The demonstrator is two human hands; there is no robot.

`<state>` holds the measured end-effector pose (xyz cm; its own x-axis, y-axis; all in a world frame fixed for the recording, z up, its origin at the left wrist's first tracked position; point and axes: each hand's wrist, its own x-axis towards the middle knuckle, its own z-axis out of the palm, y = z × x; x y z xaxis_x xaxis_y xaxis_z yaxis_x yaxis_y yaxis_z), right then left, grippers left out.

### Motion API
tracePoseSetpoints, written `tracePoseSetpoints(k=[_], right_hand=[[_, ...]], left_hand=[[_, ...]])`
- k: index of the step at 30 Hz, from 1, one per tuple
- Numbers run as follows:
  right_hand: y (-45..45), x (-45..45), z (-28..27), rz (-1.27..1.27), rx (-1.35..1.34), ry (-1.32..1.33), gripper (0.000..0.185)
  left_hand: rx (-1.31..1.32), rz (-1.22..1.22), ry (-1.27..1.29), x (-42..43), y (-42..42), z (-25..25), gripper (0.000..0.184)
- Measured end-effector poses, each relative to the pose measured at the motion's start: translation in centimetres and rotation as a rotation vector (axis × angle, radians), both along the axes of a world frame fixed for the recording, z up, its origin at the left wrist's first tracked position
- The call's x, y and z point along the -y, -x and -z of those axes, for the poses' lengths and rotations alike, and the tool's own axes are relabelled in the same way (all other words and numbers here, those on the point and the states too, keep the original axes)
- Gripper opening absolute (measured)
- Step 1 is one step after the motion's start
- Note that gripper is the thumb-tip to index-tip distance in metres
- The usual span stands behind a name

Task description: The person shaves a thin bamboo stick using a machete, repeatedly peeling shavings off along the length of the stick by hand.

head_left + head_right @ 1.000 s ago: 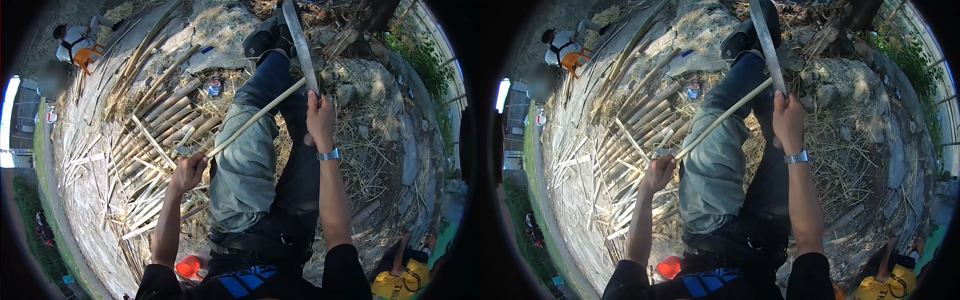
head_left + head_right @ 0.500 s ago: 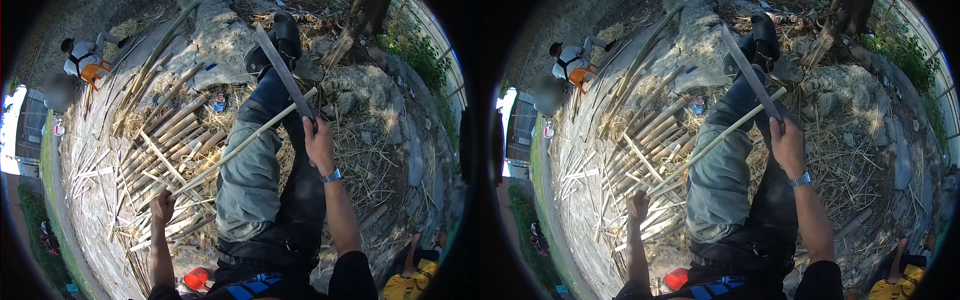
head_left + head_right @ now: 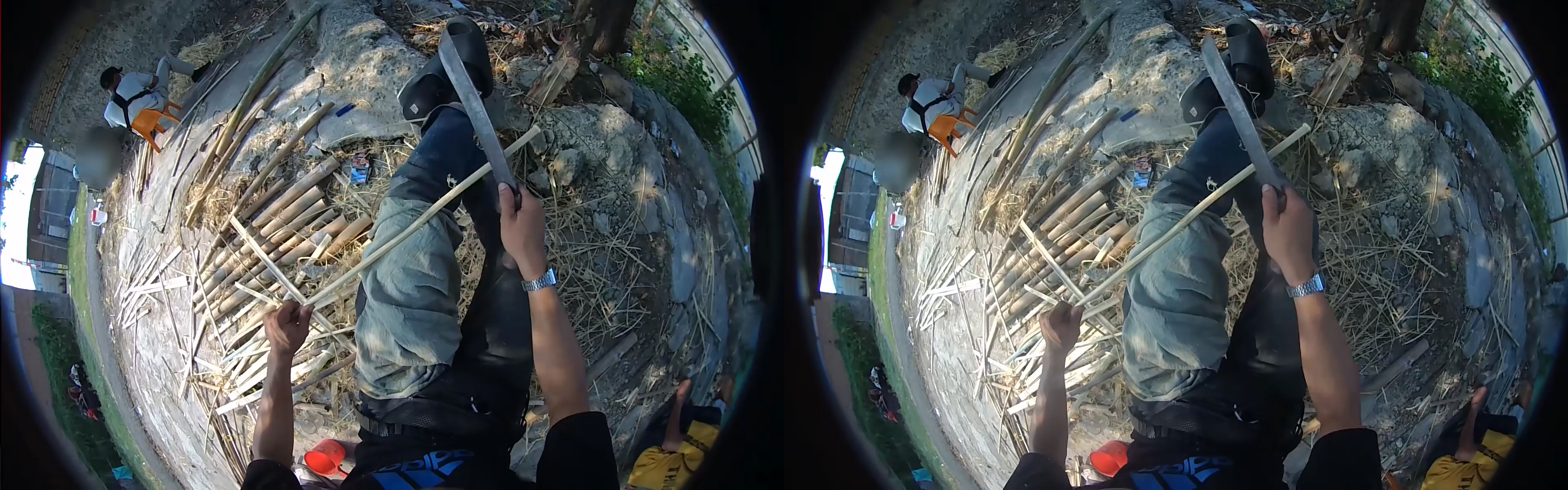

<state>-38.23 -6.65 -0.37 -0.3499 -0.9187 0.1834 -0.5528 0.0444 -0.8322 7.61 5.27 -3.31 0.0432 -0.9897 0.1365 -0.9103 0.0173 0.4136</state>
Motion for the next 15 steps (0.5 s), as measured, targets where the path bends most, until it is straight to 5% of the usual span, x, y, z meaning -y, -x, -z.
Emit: tracePoseSetpoints(k=[2,8,12,15], right_hand=[[-0.8,0.6,0.1,0.059,0.031,-0.031,0.032],[-4.1,-3.6,-1.7,-0.272,0.123,-0.161,0.032],[0.1,1.4,-0.2,0.061,0.101,-0.154,0.033],[-3.9,-1.4,0.0,-0.065,0.167,-0.117,0.036]], left_hand=[[-0.031,0.034,0.056,0.4,1.7,-0.7,0.032],[-0.029,0.010,-0.024,0.9,1.8,-0.5,0.035],[-0.048,0.002,0.004,1.3,2.9,-1.0,0.037],[-0.013,0.040,0.036,2.7,3.9,-1.1,0.039]])
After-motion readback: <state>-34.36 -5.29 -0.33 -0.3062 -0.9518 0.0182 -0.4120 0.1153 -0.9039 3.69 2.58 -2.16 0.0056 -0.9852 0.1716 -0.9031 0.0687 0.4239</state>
